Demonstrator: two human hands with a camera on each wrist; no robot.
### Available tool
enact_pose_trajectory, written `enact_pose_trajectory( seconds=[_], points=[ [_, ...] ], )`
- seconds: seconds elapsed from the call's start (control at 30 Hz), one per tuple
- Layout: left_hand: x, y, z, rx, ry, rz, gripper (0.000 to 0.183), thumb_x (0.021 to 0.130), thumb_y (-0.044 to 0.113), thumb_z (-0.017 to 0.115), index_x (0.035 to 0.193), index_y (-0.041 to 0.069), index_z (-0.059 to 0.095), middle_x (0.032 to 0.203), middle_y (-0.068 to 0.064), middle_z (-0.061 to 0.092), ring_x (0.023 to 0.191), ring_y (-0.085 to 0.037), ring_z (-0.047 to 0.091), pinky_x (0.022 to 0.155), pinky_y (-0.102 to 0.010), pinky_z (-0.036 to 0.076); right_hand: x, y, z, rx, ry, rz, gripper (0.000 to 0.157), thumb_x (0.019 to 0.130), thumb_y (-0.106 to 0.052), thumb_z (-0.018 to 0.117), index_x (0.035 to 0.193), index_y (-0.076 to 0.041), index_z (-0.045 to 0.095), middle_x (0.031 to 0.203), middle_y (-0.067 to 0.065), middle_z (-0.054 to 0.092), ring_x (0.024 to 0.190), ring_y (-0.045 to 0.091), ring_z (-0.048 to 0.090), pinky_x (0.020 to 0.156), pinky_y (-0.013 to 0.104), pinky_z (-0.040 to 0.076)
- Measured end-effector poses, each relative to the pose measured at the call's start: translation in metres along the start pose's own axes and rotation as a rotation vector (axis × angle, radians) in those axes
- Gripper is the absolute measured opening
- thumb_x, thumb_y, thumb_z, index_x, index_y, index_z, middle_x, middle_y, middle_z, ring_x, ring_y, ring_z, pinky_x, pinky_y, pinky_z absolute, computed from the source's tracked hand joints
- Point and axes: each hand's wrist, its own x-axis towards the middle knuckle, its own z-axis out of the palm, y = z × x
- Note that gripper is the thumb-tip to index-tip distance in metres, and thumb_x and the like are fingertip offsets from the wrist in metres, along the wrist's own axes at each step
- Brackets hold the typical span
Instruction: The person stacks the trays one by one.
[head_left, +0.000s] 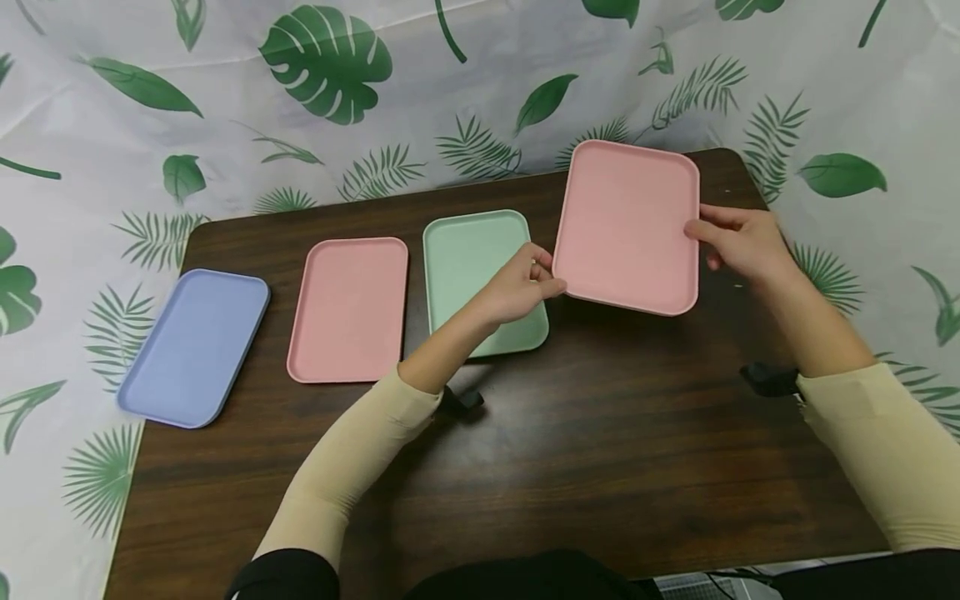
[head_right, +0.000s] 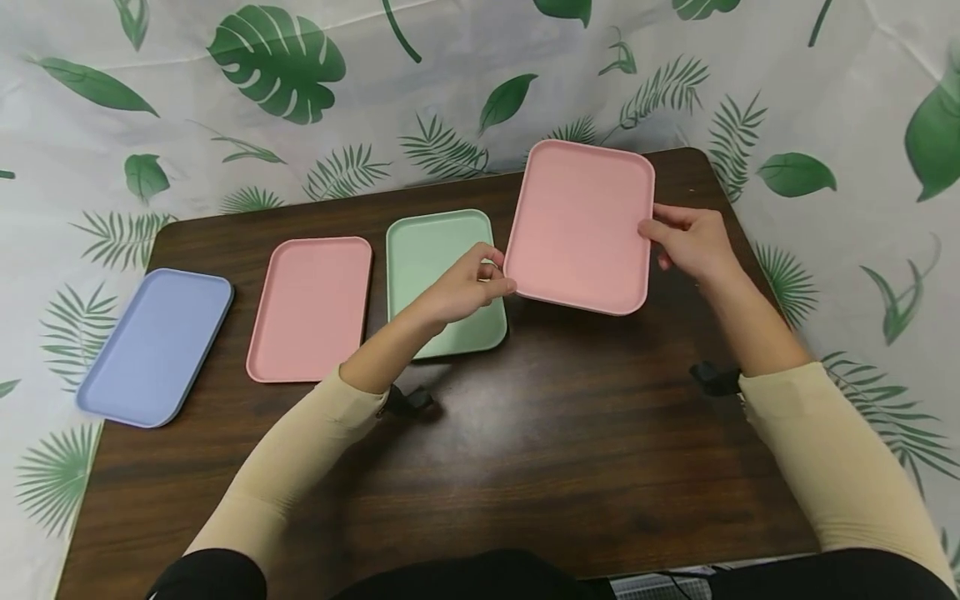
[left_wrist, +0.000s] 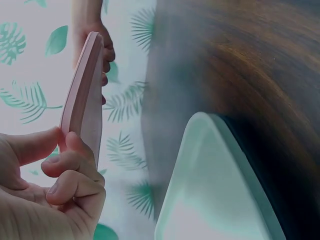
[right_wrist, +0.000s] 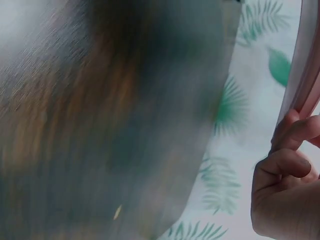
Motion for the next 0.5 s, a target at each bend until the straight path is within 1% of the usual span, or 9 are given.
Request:
enact_pose_trajectory(
  seconds=[0.13, 0.27, 0.33, 0.4, 0.5],
  points=[
    [-0.013, -0.002, -0.013, -0.059, -0.006, -0.021, 0.025, 0.099, 0.011, 0.058, 0.116, 0.004, 0.041, 0.089, -0.013, 0.061, 0.064, -0.013, 0.041, 0.060, -0.026, 0.031, -0.003, -0.011, 0.011, 0.021, -0.020, -0.011, 0.060, 0.090, -0.032, 0.072, 0.138, -0.001, 0.055, 0.075, -0.012, 0.065, 0.044, 0.010, 0.050, 0.050, 0.025, 0.044],
    [-0.024, -0.004, -0.026, -0.101, 0.009, -0.009, 0.022, 0.099, 0.009, 0.057, 0.114, 0.005, 0.043, 0.091, -0.017, 0.063, 0.065, -0.013, 0.040, 0.064, -0.027, 0.032, -0.005, -0.022, 0.022, 0.046, -0.037, -0.045, 0.059, 0.090, -0.030, 0.072, 0.138, -0.001, 0.055, 0.078, -0.010, 0.066, 0.043, 0.010, 0.050, 0.048, 0.024, 0.044],
    [-0.030, -0.005, -0.033, -0.115, 0.016, -0.001, 0.021, 0.098, 0.009, 0.058, 0.113, 0.005, 0.044, 0.089, -0.015, 0.063, 0.066, -0.013, 0.041, 0.065, -0.027, 0.032, -0.007, -0.028, 0.028, 0.060, -0.048, -0.064, 0.058, 0.090, -0.029, 0.072, 0.138, -0.001, 0.055, 0.078, -0.009, 0.066, 0.043, 0.010, 0.050, 0.048, 0.024, 0.045],
    [-0.036, -0.006, -0.040, -0.124, 0.017, 0.003, 0.021, 0.097, 0.007, 0.058, 0.112, 0.005, 0.044, 0.085, -0.010, 0.062, 0.067, -0.012, 0.042, 0.064, -0.027, 0.032, -0.008, -0.033, 0.034, 0.066, -0.062, -0.081, 0.057, 0.090, -0.028, 0.072, 0.137, -0.001, 0.056, 0.078, -0.009, 0.066, 0.043, 0.009, 0.050, 0.049, 0.024, 0.045],
    [-0.047, -0.011, -0.051, -0.123, 0.014, 0.001, 0.021, 0.096, 0.007, 0.059, 0.111, 0.005, 0.044, 0.084, -0.005, 0.061, 0.069, -0.013, 0.042, 0.064, -0.026, 0.032, -0.009, -0.041, 0.044, 0.088, -0.096, -0.102, 0.055, 0.090, -0.027, 0.073, 0.136, -0.002, 0.057, 0.079, -0.009, 0.067, 0.043, 0.010, 0.049, 0.049, 0.025, 0.044]
  ],
)
